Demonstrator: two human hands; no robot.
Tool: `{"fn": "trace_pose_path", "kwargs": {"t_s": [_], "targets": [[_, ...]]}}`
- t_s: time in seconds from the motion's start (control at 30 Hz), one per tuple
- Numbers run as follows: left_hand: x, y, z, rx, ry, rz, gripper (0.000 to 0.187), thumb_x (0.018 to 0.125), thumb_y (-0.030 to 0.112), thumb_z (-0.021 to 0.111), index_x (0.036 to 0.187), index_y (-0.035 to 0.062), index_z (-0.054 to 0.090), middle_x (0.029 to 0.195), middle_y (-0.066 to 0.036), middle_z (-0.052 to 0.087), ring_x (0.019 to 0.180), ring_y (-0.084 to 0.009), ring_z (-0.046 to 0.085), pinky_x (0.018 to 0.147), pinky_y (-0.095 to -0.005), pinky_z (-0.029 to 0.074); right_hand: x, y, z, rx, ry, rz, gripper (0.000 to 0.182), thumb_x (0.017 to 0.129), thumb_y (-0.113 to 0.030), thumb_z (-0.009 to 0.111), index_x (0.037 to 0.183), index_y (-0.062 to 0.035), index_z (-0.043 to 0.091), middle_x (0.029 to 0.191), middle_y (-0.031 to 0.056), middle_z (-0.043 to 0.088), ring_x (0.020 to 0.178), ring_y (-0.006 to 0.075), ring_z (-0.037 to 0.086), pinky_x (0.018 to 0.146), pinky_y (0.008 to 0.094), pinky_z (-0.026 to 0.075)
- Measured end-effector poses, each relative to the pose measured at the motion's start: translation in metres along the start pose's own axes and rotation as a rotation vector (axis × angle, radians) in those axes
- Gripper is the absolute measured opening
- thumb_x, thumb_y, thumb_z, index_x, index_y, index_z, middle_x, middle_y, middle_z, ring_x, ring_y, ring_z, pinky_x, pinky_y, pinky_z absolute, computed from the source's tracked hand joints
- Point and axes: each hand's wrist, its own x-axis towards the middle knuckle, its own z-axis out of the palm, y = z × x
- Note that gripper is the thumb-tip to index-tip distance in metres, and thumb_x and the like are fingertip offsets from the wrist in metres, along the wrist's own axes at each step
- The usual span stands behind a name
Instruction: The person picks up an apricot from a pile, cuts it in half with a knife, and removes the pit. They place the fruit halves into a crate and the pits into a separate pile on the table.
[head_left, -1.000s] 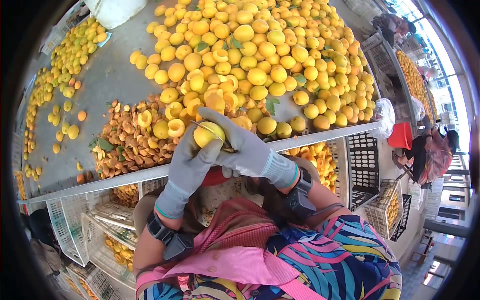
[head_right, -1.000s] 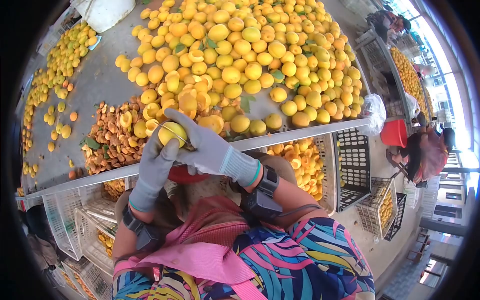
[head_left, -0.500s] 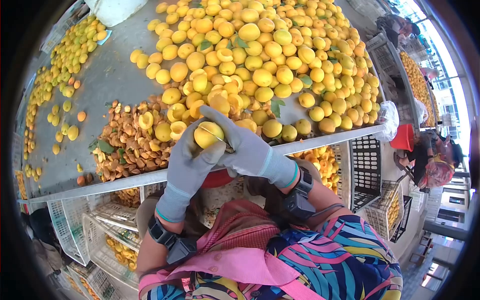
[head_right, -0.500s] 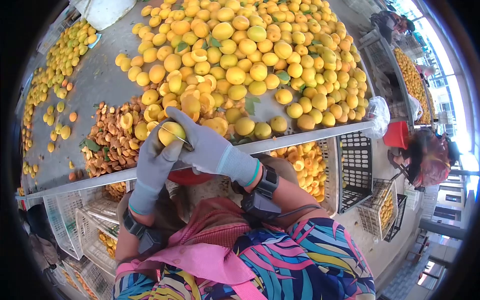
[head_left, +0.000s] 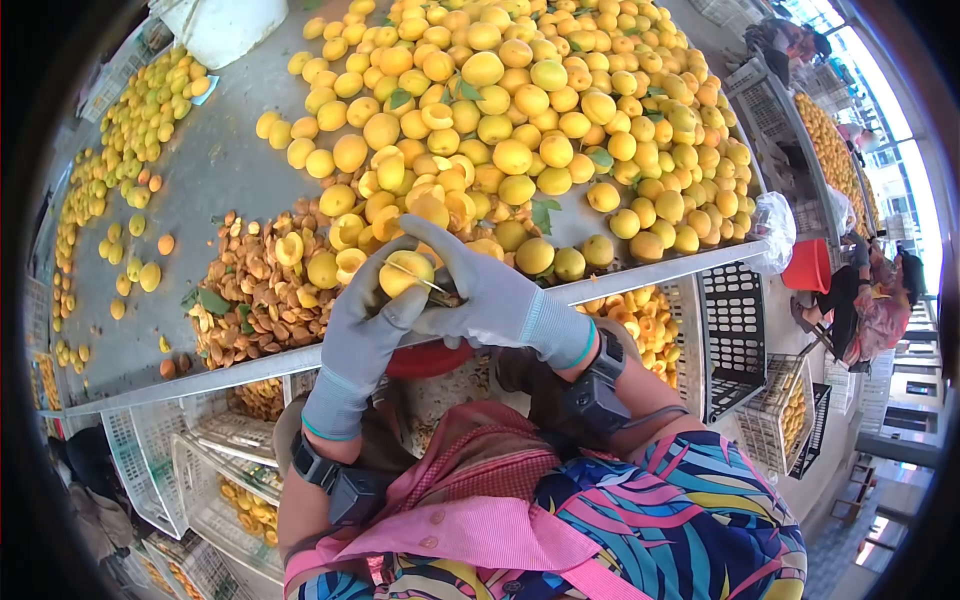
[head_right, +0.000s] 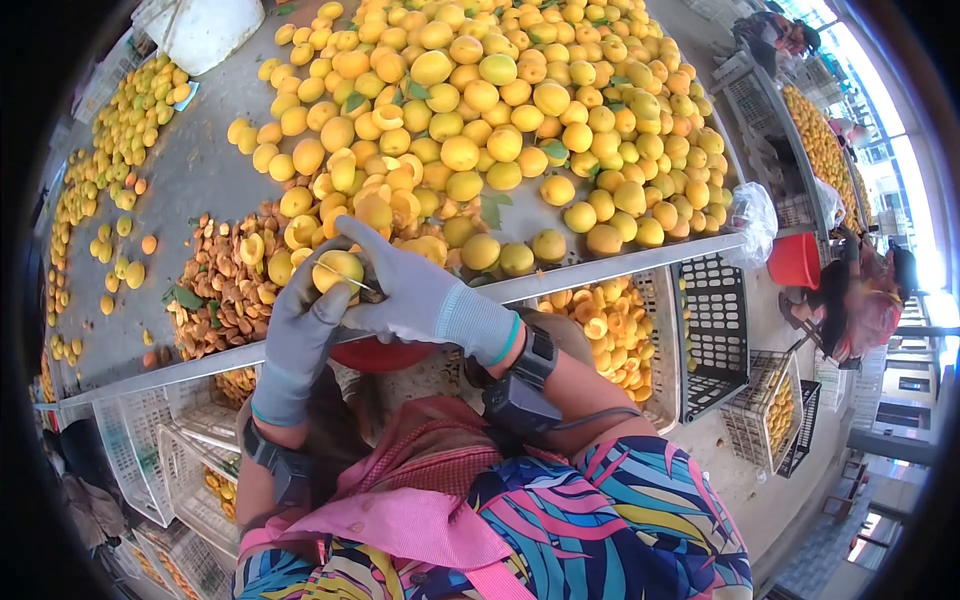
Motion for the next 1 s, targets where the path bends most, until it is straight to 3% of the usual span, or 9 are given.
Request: {"fn": "trace_pose_path", "kwargs": {"t_s": [0.2, 0.27, 0.33, 0.37, 0.47, 0.57, 0.8, 0.87, 1.0], "targets": [[-0.006, 0.007, -0.006, 0.041, -0.032, 0.016, 0.056, 0.083, 0.015, 0.07, 0.13, -0.0004, 0.045, 0.112, -0.005, 0.058, 0.103, -0.011, 0.054, 0.09, -0.0248, 0.044, 0.001, 0.013, 0.001, -0.297, 0.019, 0.001, 0.087, 0.08, -0.013, 0.067, 0.147, -0.012, 0.011, 0.104, 0.0143, 0.063, 0.066, 0.0205, 0.064, 0.061, 0.0301, 0.05], [-0.006, 0.011, -0.007, 0.084, -0.043, 0.017, 0.057, 0.081, 0.016, 0.072, 0.13, -0.0005, 0.046, 0.113, -0.005, 0.058, 0.103, -0.0108, 0.054, 0.09, -0.0247, 0.044, 0.004, 0.027, 0.005, -0.381, 0.105, -0.388, 0.086, 0.08, -0.015, 0.066, 0.146, -0.0087, 0.012, 0.106, 0.0175, 0.063, 0.084, 0.0298, 0.066, 0.069, 0.0356, 0.051], [-0.003, 0.011, -0.008, 1.005, -0.011, 0.371, 0.059, 0.078, 0.017, 0.075, 0.128, -0.001, 0.049, 0.113, -0.006, 0.058, 0.103, -0.0104, 0.054, 0.09, -0.0247, 0.044, 0.009, 0.029, 0.003, -0.449, 0.067, -0.267, 0.085, 0.08, -0.024, 0.066, 0.145, -0.0105, 0.013, 0.099, 0.0206, 0.063, 0.085, 0.0347, 0.064, 0.07, 0.0398, 0.05], [-0.003, 0.007, -0.008, 1.006, -0.013, 0.37, 0.059, 0.078, 0.017, 0.075, 0.128, -0.001, 0.049, 0.113, -0.006, 0.058, 0.103, -0.0104, 0.054, 0.09, -0.0247, 0.044, 0.01, 0.026, 0.001, -0.524, 0.034, -0.155, 0.085, 0.081, -0.033, 0.066, 0.144, -0.0123, 0.013, 0.091, 0.0237, 0.063, 0.087, 0.0397, 0.062, 0.071, 0.0441, 0.049], [0.0, 0.001, -0.004, 0.147, 0.052, 0.039, 0.057, 0.078, 0.016, 0.075, 0.126, -0.0018, 0.05, 0.117, -0.008, 0.057, 0.104, -0.0139, 0.057, 0.089, -0.0271, 0.046, 0.009, 0.005, 0.0, -0.409, 0.018, -0.103, 0.083, 0.081, -0.035, 0.066, 0.143, -0.0108, 0.016, 0.091, 0.0241, 0.062, 0.086, 0.0391, 0.063, 0.072, 0.044, 0.049], [-0.001, -0.007, 0.005, -0.313, 0.084, 0.036, 0.052, 0.082, 0.014, 0.07, 0.127, -0.0017, 0.049, 0.117, -0.008, 0.058, 0.101, -0.0155, 0.059, 0.088, -0.0277, 0.048, 0.012, 0.011, 0.005, -0.367, 0.067, -0.055, 0.08, 0.082, -0.028, 0.065, 0.144, -0.0103, 0.018, 0.097, 0.0231, 0.062, 0.088, 0.0347, 0.063, 0.075, 0.0404, 0.049], [-0.006, -0.007, -0.001, -0.328, 0.062, -0.189, 0.05, 0.085, 0.013, 0.067, 0.128, -0.0023, 0.047, 0.113, -0.008, 0.06, 0.1, -0.015, 0.059, 0.088, -0.0267, 0.048, 0.012, 0.028, 0.007, -0.392, 0.148, -0.242, 0.075, 0.083, -0.018, 0.064, 0.144, -0.012, 0.022, 0.102, 0.0202, 0.063, 0.088, 0.0312, 0.064, 0.077, 0.0357, 0.049], [-0.005, -0.003, 0.005, 0.155, 0.104, 0.152, 0.051, 0.085, 0.015, 0.068, 0.128, -0.0026, 0.047, 0.113, -0.008, 0.06, 0.1, -0.0148, 0.059, 0.089, -0.0265, 0.048, 0.016, 0.028, 0.005, -0.412, 0.113, -0.204, 0.076, 0.083, -0.022, 0.062, 0.144, -0.0111, 0.019, 0.102, 0.0225, 0.061, 0.09, 0.0359, 0.062, 0.078, 0.0406, 0.048], [-0.001, -0.002, 0.008, 0.102, 0.134, 0.136, 0.053, 0.085, 0.014, 0.068, 0.13, -0.0035, 0.045, 0.114, -0.008, 0.059, 0.101, -0.014, 0.058, 0.089, -0.0265, 0.047, 0.016, 0.018, 0.007, -0.388, 0.095, -0.182, 0.075, 0.084, -0.023, 0.06, 0.143, -0.0094, 0.016, 0.102, 0.0252, 0.059, 0.095, 0.0404, 0.059, 0.08, 0.0466, 0.047]]}}
